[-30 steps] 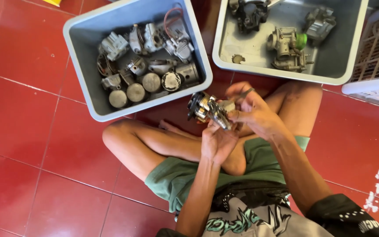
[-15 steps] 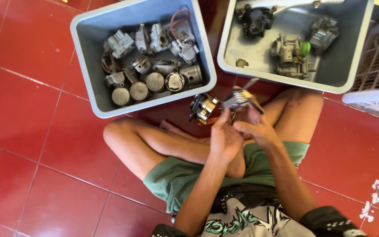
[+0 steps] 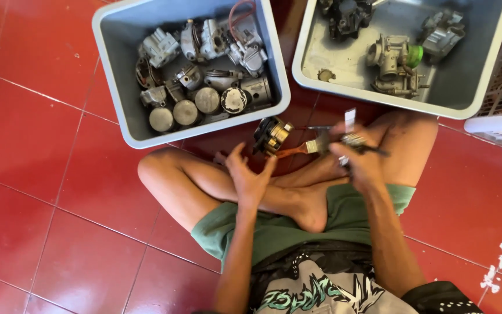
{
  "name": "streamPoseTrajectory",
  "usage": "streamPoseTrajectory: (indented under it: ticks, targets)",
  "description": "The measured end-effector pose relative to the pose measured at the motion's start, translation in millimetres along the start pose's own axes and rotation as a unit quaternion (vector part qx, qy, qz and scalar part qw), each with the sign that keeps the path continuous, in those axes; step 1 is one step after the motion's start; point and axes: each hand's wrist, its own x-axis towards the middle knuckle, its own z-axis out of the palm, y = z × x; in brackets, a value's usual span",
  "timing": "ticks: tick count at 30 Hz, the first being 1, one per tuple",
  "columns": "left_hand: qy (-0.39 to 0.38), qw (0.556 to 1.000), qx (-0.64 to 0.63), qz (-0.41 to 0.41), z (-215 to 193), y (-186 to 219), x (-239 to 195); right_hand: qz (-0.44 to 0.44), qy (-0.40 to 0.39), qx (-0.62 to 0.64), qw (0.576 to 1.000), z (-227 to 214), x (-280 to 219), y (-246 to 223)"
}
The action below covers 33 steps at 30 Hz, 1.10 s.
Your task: Cleaning and assembling motorcycle carburetor components using a brush and a multi-tool while sitting on the floor.
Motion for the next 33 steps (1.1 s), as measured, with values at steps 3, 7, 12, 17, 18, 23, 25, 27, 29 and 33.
streamPoseTrajectory:
  ticks: [3,7,12,17,18,23,25,27,29,33]
  targets:
    - [-0.211,0.96,0.152,-0.104,5.3,14.7,27.6,0.151,0.012,0.028,0.988,29.5,-8.8,36.1]
    - [-0.239,0.956,0.166,-0.034,17.4,-7.5,53.7,0.175,-0.008,0.034,0.984,71.5,-0.5,51.4]
    - [-0.195,0.969,0.155,0.01,33.2,-37.5,66.4,0.158,-0.004,0.038,0.987,67.1,20.5,79.7]
    - [-0.212,0.975,-0.001,-0.068,34.2,-33.5,61.3,0.083,-0.007,0.066,0.994,54.4,30.0,115.6]
    - [-0.208,0.976,-0.001,-0.066,30.0,-28.5,56.9,0.081,-0.011,0.068,0.994,55.5,20.6,89.2]
    - [-0.195,0.949,-0.214,-0.13,14.5,28.4,16.7,-0.029,-0.053,-0.015,0.998,46.9,-14.9,12.5]
    - [-0.182,0.95,-0.233,-0.097,4.8,53.8,2.8,-0.11,-0.05,-0.051,0.991,42.6,-21.2,-15.6]
    - [-0.173,0.95,-0.251,-0.062,-10.5,86.1,-9.1,-0.192,-0.042,-0.083,0.977,42.2,-27.9,-42.6]
    - [-0.196,0.949,-0.243,0.045,-31.3,125.7,-16.5,-0.17,-0.056,0.073,0.981,47.2,-33.1,-69.4]
    - [-0.259,0.912,-0.28,0.147,-55.9,165.3,-25.7,0.01,-0.014,0.359,0.933,9.9,-16.8,-11.9]
